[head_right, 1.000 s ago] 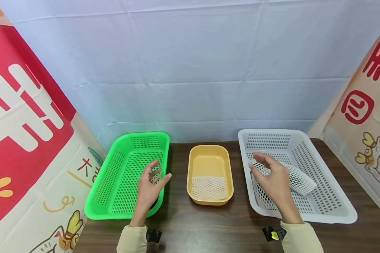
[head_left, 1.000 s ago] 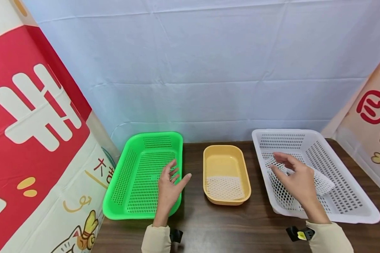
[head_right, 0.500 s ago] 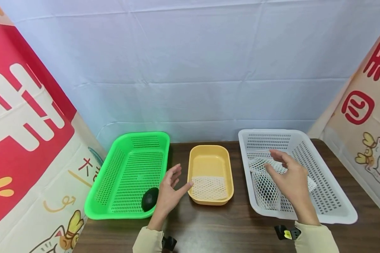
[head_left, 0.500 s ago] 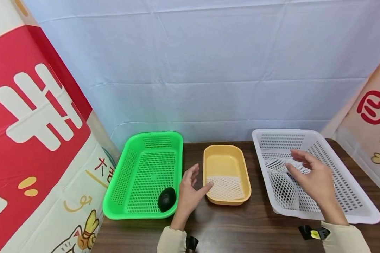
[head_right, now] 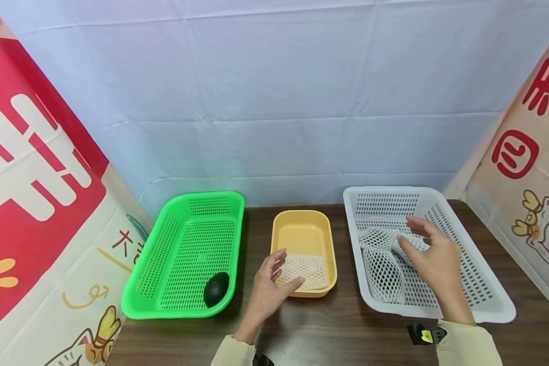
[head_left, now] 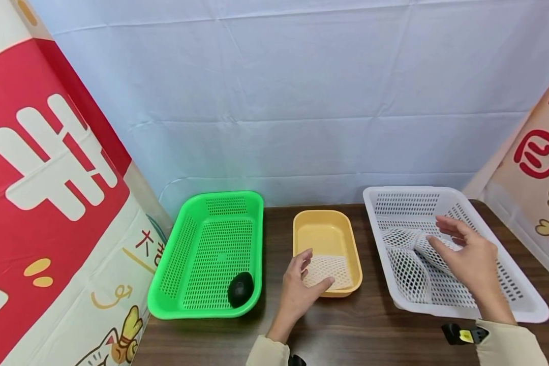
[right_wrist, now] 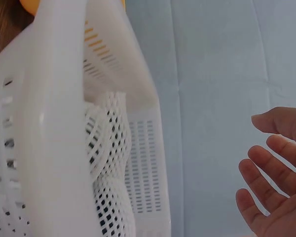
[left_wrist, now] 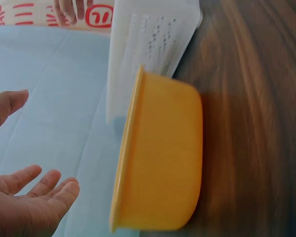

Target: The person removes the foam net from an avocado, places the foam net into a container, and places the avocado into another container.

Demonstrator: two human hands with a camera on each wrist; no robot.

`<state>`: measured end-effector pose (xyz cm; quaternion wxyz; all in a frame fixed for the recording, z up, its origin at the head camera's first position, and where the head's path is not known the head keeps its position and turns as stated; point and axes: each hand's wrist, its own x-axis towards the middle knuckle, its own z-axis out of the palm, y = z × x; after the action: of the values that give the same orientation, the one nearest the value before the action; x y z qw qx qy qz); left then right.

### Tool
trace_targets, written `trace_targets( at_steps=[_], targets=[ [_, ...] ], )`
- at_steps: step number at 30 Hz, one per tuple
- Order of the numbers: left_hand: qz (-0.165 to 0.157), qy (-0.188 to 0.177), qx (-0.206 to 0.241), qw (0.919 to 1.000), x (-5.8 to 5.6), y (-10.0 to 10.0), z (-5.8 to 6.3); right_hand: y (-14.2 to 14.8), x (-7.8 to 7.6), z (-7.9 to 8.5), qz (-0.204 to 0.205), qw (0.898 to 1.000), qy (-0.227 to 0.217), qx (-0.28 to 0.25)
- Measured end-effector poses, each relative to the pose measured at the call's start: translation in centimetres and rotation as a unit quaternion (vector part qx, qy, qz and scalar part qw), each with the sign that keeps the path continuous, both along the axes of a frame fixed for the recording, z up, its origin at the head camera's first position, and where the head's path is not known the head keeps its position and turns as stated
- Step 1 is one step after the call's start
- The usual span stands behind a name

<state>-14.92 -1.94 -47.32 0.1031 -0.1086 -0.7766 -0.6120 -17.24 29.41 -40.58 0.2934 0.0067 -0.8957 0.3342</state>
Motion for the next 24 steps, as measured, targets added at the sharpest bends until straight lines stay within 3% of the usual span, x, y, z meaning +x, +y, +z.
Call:
trace_targets(
  at_steps=[15, 24],
  targets=[
    [-0.102, -0.01, 0.011, 0.9947, 1.1, 4.3, -1.1, 2.5, -0.6, -0.3, -0.039, 0.999, -0.021, -0.004],
    [-0.119, 0.004, -0.038, 0.9922, 1.0, 5.5, -1.5, 3.9, -1.3, -1.1, -0.053, 0.996, -0.077, 0.004]
  ],
)
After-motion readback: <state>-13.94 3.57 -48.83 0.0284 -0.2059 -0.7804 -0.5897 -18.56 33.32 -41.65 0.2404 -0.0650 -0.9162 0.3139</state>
